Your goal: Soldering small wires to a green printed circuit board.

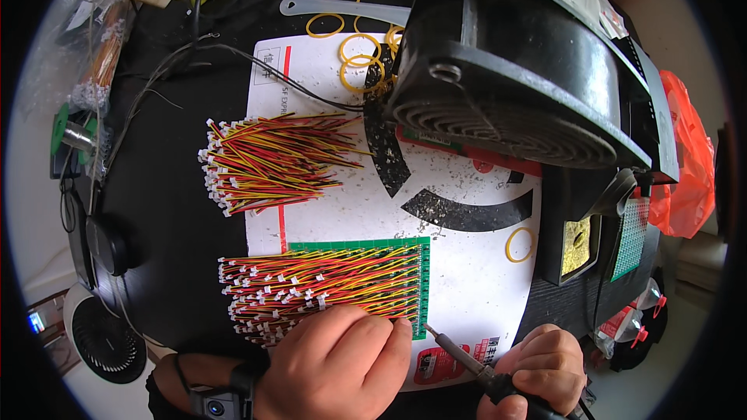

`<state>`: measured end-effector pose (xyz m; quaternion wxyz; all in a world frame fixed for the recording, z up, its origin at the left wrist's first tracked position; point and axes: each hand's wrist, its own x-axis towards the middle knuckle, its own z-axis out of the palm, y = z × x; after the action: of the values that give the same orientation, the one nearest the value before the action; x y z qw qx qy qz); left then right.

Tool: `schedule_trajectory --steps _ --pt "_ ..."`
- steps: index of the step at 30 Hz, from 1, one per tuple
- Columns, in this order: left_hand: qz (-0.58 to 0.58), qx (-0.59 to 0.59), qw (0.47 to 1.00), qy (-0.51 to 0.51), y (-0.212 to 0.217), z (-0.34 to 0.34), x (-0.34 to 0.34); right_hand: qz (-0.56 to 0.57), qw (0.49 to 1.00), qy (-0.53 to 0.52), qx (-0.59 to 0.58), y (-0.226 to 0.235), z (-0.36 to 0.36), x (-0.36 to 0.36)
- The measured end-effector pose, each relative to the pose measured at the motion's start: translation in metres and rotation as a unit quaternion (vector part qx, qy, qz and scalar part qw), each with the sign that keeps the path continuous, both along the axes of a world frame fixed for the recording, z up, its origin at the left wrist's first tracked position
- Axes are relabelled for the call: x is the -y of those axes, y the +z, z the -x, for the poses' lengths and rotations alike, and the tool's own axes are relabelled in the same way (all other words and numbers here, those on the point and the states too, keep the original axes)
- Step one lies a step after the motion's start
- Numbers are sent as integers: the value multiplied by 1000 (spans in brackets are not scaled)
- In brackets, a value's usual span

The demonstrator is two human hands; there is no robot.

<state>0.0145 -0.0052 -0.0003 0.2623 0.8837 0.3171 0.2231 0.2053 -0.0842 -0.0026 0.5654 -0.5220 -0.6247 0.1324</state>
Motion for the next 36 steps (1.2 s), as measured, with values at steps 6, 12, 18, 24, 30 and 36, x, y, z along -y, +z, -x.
schedule_trajectory --steps 6,12,18,24,30,36 --pt "-43 38 998 -6 -9 -4 1 -29 999 -23 -17 -2 4 4" --pt "21 91 993 67 22 7 -23 -54 998 -18 -6 1 0 3" --pt "-143 2 962 234 17 54 -99 -41 999 9 21 6 4 5" --pt "-139 -18 975 171 -11 48 -116 -63 989 53 121 3 -7 12" --pt "-96 4 984 148 -10 50 -110 8 999 19 31 16 0 10" --pt "-131 -12 983 129 -5 50 -110 1 998 19 56 14 -3 11"
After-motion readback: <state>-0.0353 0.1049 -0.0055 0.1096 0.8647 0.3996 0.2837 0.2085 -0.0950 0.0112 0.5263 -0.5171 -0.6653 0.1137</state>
